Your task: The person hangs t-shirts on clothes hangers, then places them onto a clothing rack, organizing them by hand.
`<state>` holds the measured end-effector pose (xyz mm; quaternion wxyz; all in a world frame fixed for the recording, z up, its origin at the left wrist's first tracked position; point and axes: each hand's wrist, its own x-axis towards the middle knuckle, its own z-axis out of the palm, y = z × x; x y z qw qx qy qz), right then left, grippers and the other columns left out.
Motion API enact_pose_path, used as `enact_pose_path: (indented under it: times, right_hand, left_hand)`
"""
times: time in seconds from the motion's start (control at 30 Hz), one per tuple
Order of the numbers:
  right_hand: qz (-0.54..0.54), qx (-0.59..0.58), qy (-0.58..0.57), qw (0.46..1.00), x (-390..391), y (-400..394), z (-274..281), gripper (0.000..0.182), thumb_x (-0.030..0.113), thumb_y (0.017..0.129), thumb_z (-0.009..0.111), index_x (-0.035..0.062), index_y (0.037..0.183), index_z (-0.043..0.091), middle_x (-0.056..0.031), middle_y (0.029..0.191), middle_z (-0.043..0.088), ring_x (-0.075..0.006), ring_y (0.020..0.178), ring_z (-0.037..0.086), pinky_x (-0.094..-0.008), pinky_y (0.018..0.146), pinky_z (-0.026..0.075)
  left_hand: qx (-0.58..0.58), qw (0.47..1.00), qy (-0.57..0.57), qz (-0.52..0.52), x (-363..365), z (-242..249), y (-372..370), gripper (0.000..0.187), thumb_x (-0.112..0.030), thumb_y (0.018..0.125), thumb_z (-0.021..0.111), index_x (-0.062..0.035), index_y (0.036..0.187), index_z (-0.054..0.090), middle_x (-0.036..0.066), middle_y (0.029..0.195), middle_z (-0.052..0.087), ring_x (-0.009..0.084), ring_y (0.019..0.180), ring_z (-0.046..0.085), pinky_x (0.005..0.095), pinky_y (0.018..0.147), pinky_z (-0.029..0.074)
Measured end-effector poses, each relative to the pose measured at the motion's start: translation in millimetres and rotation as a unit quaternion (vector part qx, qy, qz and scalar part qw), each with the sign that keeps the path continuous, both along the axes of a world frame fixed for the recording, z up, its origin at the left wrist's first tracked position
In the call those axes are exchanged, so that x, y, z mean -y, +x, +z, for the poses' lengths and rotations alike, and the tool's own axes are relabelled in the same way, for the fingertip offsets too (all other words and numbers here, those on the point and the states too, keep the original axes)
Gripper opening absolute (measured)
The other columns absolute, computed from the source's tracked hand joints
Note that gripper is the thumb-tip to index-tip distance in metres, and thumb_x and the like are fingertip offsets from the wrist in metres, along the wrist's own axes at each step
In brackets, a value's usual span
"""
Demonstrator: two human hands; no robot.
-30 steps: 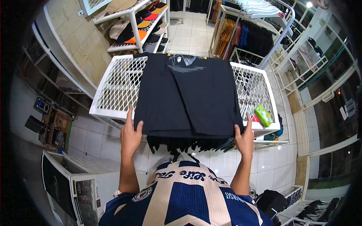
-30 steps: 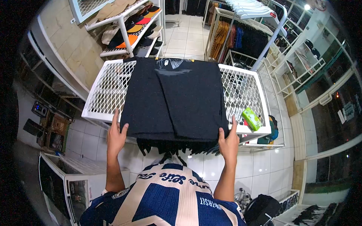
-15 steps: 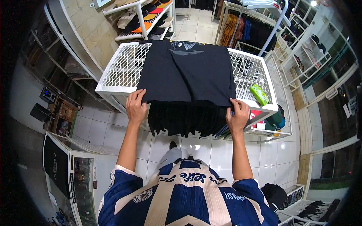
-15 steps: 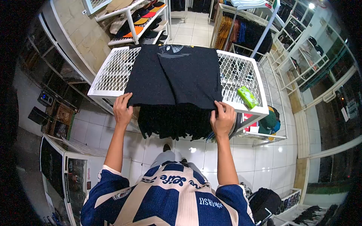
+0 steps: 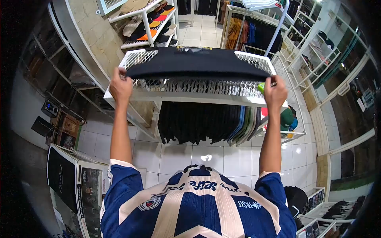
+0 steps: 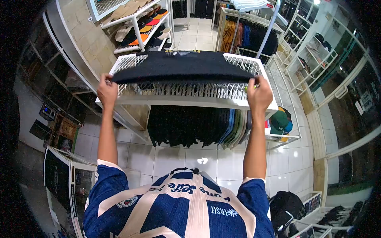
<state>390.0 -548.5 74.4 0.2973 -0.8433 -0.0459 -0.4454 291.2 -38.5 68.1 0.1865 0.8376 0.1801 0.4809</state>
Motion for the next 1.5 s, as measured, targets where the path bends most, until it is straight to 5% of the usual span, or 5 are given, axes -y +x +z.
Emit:
enact_pose_path:
  times: [0.17, 0.43, 0.73, 1.17, 1.5]
  right_hand:
    - [-0.007, 0.024, 0.019, 1.0, -14, -29, 18, 0.015, 0.019, 0.088, 0.068, 0.0054, 0.095, 0.071, -0.0167, 0.087, 0.072, -0.0374, 0.079, 0.07, -0.0447, 0.069, 0.053]
    - [-0.026, -0.204, -0.002, 0.979, -22, -89, -168, 0.016, 0.018, 0.09, 0.067, 0.0063, 0.099, 0.071, -0.0145, 0.095, 0.071, -0.0367, 0.088, 0.069, -0.0456, 0.076, 0.054]
    - [0.034, -0.255, 0.045, 0.965, -26, -130, -172, 0.018, 0.023, 0.093, 0.072, 0.0053, 0.091, 0.074, -0.014, 0.082, 0.07, -0.0322, 0.076, 0.069, -0.0409, 0.07, 0.053]
    - [0.057, -0.389, 0.189, 0.9, 136, -192, -204, 0.016, 0.016, 0.09, 0.071, 0.0031, 0.099, 0.076, -0.0139, 0.09, 0.075, -0.0227, 0.071, 0.071, -0.0336, 0.067, 0.056]
    - [-0.026, -0.365, 0.304, 0.88, 356, -171, -182, 0.019, 0.015, 0.093, 0.071, 0.0035, 0.108, 0.076, -0.007, 0.086, 0.074, -0.0107, 0.067, 0.063, -0.0277, 0.064, 0.052]
  left_hand:
    - [0.038, 0.999, -0.023, -0.007, 2, 0, -19, 0.019, -0.004, 0.079, 0.062, -0.0072, 0.097, 0.059, 0.013, 0.079, 0.066, 0.0338, 0.072, 0.067, 0.0448, 0.068, 0.051]
    - [-0.143, 0.986, -0.081, -0.037, 4, -162, -60, 0.021, -0.003, 0.08, 0.062, -0.0068, 0.1, 0.057, 0.014, 0.083, 0.063, 0.0321, 0.072, 0.064, 0.0446, 0.069, 0.049]
    - [-0.159, 0.96, -0.214, -0.081, 59, -189, -96, 0.037, -0.036, 0.093, 0.076, -0.006, 0.109, 0.06, 0.006, 0.079, 0.066, 0.0198, 0.066, 0.066, 0.0356, 0.064, 0.05]
    - [-0.397, 0.764, -0.223, -0.458, 380, -221, -77, 0.03, -0.029, 0.096, 0.072, -0.0022, 0.107, 0.068, 0.009, 0.08, 0.07, 0.0159, 0.071, 0.065, 0.0315, 0.068, 0.053]
    - [-0.39, 0.698, -0.22, -0.558, 626, -191, 12, 0.034, -0.032, 0.095, 0.072, -0.0007, 0.108, 0.07, 0.011, 0.079, 0.071, 0.0185, 0.068, 0.066, 0.0341, 0.066, 0.053]
